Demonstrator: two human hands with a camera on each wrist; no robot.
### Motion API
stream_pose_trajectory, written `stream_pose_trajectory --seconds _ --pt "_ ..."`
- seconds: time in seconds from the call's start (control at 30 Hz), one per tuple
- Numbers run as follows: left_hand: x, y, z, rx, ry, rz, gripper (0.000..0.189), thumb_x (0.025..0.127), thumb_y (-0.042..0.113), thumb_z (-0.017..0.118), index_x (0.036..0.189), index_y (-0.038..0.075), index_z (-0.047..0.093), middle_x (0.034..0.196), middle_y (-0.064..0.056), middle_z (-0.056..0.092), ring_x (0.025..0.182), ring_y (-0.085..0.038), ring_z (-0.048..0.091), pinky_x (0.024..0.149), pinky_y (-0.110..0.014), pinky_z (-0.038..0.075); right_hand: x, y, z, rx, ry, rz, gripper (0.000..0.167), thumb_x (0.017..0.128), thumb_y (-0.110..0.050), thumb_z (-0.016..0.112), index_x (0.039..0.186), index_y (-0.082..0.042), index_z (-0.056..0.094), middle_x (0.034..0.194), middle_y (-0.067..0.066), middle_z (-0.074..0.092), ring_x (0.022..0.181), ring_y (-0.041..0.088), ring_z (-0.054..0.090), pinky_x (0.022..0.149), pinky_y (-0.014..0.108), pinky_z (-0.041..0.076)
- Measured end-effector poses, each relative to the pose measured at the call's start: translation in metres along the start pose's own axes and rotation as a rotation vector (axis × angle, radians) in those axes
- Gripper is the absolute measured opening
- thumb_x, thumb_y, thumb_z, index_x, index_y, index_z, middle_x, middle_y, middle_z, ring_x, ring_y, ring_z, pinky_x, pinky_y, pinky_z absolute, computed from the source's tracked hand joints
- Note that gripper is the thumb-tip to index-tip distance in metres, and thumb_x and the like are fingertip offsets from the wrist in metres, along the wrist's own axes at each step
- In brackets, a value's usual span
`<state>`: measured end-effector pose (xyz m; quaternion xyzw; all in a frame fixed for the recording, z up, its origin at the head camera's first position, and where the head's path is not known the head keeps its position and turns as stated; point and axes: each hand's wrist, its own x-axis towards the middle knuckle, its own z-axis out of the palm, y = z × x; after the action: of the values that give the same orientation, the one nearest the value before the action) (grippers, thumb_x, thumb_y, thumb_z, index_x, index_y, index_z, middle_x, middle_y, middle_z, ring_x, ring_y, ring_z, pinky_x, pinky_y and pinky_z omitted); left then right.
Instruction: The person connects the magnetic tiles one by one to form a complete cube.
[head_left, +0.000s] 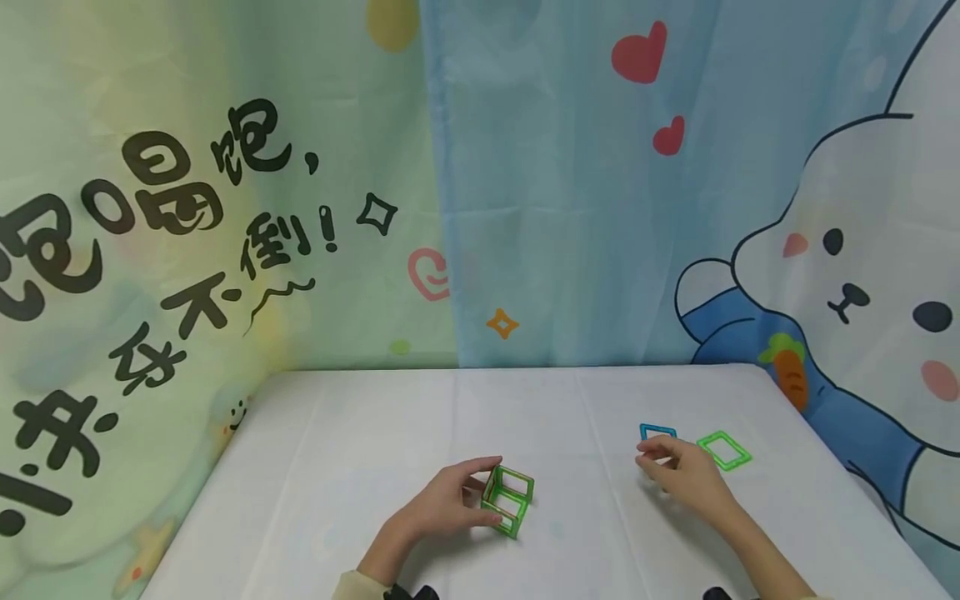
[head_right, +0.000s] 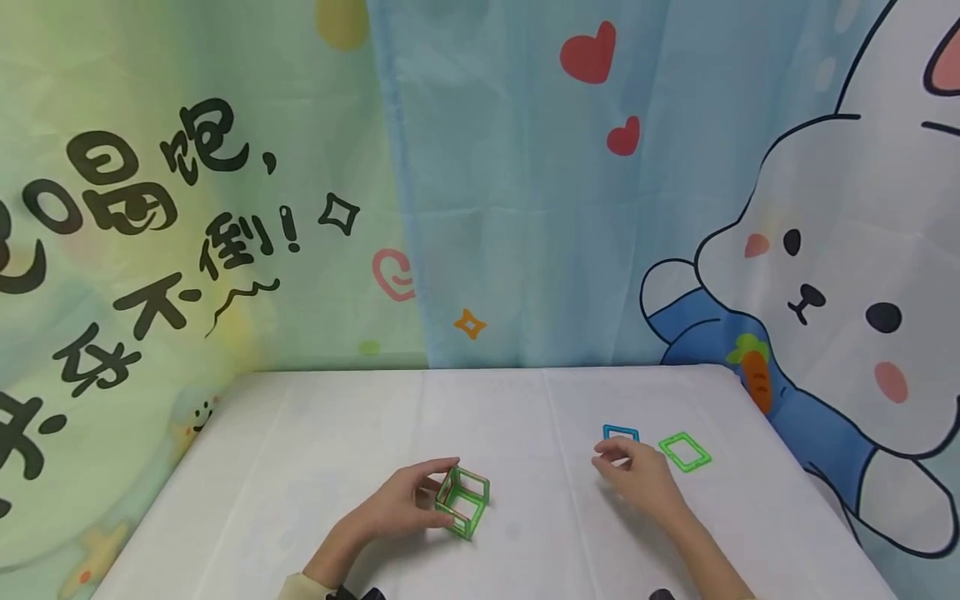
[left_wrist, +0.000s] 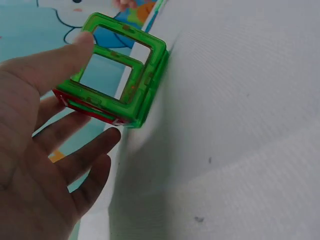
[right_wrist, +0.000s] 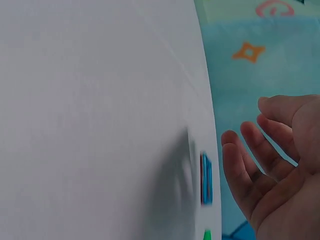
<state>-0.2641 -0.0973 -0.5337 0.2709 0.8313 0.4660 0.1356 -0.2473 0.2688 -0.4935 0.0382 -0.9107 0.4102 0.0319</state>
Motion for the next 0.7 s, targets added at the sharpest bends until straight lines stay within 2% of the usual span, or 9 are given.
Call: stream_pose_trajectory --seconds 0.13,0.23,0.4,0.47,0.53,0.63,0.7 --pt "-0.002 -0.001 0.000 -0.007 0.007 0.005 0.072 0.081 0.034 0.079 0.143 0.015 0.048 0.136 0.006 0.054 0.106 -0.007 0.059 0.088 -0.027 0.048 -0.003 0.022 -0.025 -0.050 0.041 0.047 0.031 0.095 -0.019 0.063 0.114 0.005 0.062 0.093 0.010 0.065 0.073 0.021 0.062 0.055 0.029 0.052" --pt "-0.006 -0.001 0.000 -0.055 0.012 0.016 0.068 0.084 0.031 0.077 0.142 0.012 0.049 0.134 0.004 0.055 0.105 -0.008 0.060 0.087 -0.027 0.049 -0.005 0.036 -0.040 -0.084 0.076 0.083 0.033 0.096 -0.020 0.060 0.117 0.006 0.060 0.094 0.012 0.064 0.073 0.021 0.061 0.054 0.028 0.052" --pt "-0.012 -0.002 0.000 -0.102 0.051 0.022 0.063 0.084 0.027 0.077 0.140 0.011 0.052 0.131 0.001 0.057 0.102 -0.010 0.061 0.083 -0.027 0.050 -0.006 0.055 -0.056 -0.139 0.121 0.156 0.038 0.097 -0.021 0.058 0.120 0.009 0.057 0.103 0.025 0.063 0.074 0.024 0.061 0.054 0.029 0.052" --pt "-0.014 -0.001 0.001 -0.098 0.081 0.020 0.064 0.082 0.028 0.078 0.138 0.012 0.053 0.130 0.001 0.058 0.100 -0.010 0.061 0.081 -0.027 0.050 -0.005 0.061 -0.061 -0.198 0.150 0.175 0.039 0.096 -0.021 0.059 0.119 0.011 0.056 0.107 0.030 0.060 0.076 0.029 0.061 0.057 0.033 0.052" --pt "-0.015 -0.001 0.001 -0.092 0.110 0.019 0.064 0.081 0.028 0.081 0.137 0.013 0.054 0.127 0.000 0.059 0.098 -0.010 0.062 0.080 -0.027 0.050 -0.003 0.067 -0.063 -0.266 0.174 0.206 0.041 0.095 -0.021 0.061 0.119 0.011 0.055 0.112 0.033 0.057 0.084 0.039 0.059 0.065 0.043 0.051" --pt "-0.017 0.000 0.000 -0.090 0.140 0.028 0.066 0.078 0.028 0.083 0.135 0.013 0.056 0.124 0.000 0.060 0.096 -0.011 0.062 0.080 -0.028 0.050 0.001 0.074 -0.065 -0.329 0.198 0.270 0.045 0.092 -0.023 0.064 0.119 0.012 0.055 0.115 0.035 0.055 0.098 0.051 0.051 0.078 0.059 0.044" --pt "-0.018 0.001 -0.001 -0.087 0.152 0.037 0.065 0.077 0.029 0.084 0.134 0.013 0.057 0.123 -0.001 0.061 0.096 -0.011 0.062 0.081 -0.029 0.050 0.005 0.077 -0.065 -0.332 0.206 0.316 0.049 0.091 -0.025 0.066 0.119 0.012 0.053 0.117 0.036 0.053 0.104 0.054 0.047 0.084 0.065 0.039"
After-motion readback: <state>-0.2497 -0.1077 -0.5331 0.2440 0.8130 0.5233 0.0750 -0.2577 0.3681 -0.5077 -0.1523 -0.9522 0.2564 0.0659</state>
